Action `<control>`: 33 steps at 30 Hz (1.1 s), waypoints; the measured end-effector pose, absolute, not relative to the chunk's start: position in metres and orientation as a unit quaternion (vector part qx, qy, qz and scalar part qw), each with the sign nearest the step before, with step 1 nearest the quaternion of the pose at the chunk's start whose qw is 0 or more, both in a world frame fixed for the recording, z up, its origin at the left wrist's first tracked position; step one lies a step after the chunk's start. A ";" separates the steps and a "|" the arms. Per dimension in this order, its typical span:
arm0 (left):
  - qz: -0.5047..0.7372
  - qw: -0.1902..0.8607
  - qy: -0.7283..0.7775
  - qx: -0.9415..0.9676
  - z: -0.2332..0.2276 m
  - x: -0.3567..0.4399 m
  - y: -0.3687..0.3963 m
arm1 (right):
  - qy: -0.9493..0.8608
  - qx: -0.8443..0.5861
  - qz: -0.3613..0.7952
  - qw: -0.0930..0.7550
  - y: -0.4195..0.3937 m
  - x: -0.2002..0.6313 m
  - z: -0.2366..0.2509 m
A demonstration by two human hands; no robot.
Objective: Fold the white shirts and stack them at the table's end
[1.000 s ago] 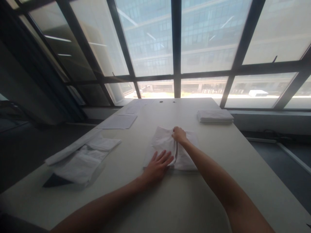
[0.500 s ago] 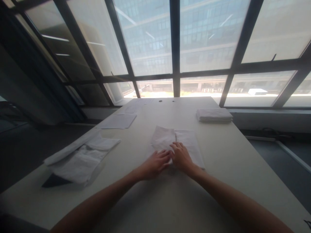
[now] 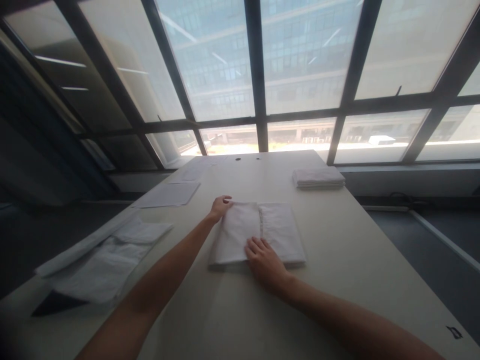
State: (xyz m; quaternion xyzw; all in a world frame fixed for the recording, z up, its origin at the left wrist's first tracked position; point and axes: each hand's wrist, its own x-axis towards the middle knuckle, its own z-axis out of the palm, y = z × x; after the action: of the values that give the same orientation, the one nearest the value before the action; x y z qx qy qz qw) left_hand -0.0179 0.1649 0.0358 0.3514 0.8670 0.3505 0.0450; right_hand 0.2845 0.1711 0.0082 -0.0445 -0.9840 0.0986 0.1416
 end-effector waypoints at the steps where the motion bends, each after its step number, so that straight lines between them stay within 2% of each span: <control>1: 0.346 0.046 0.868 0.353 0.034 -0.020 0.163 | -0.984 -0.037 0.097 0.143 0.170 0.282 0.010; 6: 0.316 0.006 0.870 0.378 0.031 -0.022 0.158 | -0.986 -0.018 0.076 0.150 0.160 0.275 0.014; 10: 0.259 -0.052 0.831 0.490 0.032 -0.013 0.160 | -0.988 -0.031 0.076 0.134 0.157 0.278 0.014; 13: 0.204 0.015 0.798 0.567 0.037 -0.016 0.169 | -0.987 -0.036 0.089 0.127 0.157 0.279 0.014; 22: 0.118 0.160 0.772 0.604 0.059 -0.051 0.183 | -0.984 -0.015 0.120 0.131 0.164 0.284 0.006; 33: 0.205 0.297 0.740 0.567 0.055 -0.062 0.066 | -0.954 0.125 0.247 0.116 0.257 0.318 0.015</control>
State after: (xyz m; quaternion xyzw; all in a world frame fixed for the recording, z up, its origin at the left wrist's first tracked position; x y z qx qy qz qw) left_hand -0.0624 0.0664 0.0549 0.5675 0.7400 0.2050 0.2974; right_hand 0.3183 0.2567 0.0150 0.1253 -0.9539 0.2468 0.1161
